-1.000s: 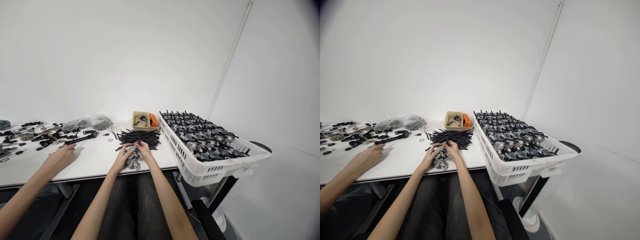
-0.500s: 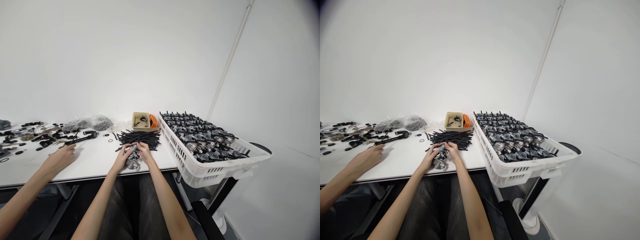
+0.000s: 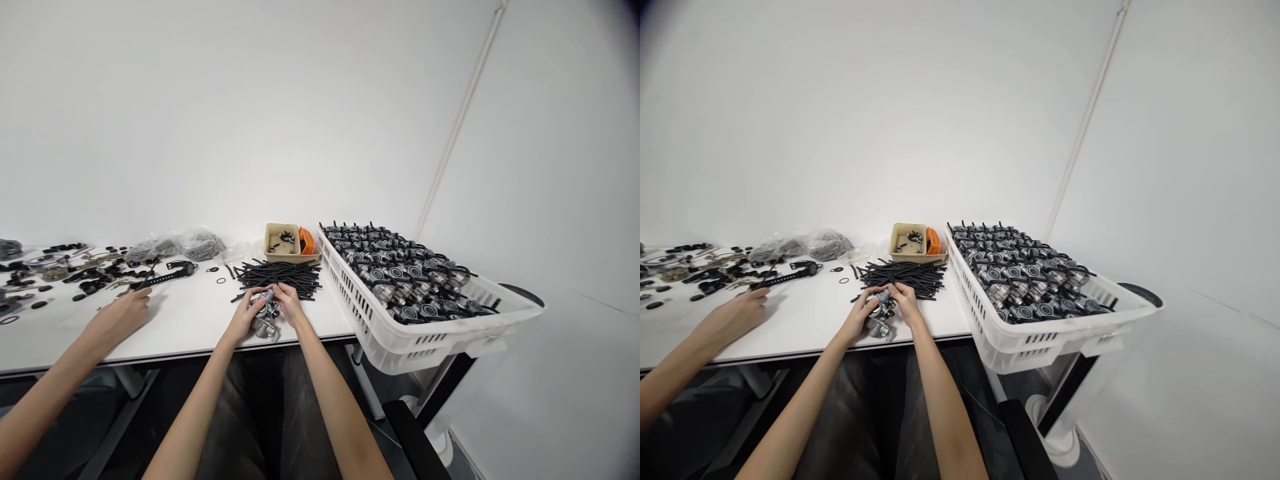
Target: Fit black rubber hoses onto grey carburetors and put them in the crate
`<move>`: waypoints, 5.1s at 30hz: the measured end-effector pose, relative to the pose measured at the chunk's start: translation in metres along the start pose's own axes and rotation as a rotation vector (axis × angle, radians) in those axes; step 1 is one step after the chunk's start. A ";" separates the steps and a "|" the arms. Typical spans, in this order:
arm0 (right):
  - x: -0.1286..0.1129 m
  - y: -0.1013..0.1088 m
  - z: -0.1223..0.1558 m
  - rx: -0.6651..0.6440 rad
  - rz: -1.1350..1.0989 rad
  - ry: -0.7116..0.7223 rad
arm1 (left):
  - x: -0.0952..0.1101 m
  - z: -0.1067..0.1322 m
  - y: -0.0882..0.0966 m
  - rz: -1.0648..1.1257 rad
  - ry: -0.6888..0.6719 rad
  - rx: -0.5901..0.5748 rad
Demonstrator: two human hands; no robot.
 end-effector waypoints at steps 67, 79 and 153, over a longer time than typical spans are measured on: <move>-0.005 -0.005 0.004 -0.040 -0.126 -0.043 | 0.001 -0.003 0.003 -0.015 -0.026 0.021; -0.005 -0.007 0.004 -0.052 -0.096 -0.057 | -0.002 -0.003 0.003 0.009 0.003 0.002; -0.003 -0.002 0.005 0.025 -0.027 -0.038 | 0.008 0.000 0.001 -0.002 -0.006 0.039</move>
Point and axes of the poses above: each hand's wrist, its own z-axis away from the middle knuckle, its own y-axis out of the back of the hand, x = y × z, the point moved 5 cm from there along -z, towards the middle knuckle, and after that the axes turned 12 degrees about x, right-handed, at the moved point
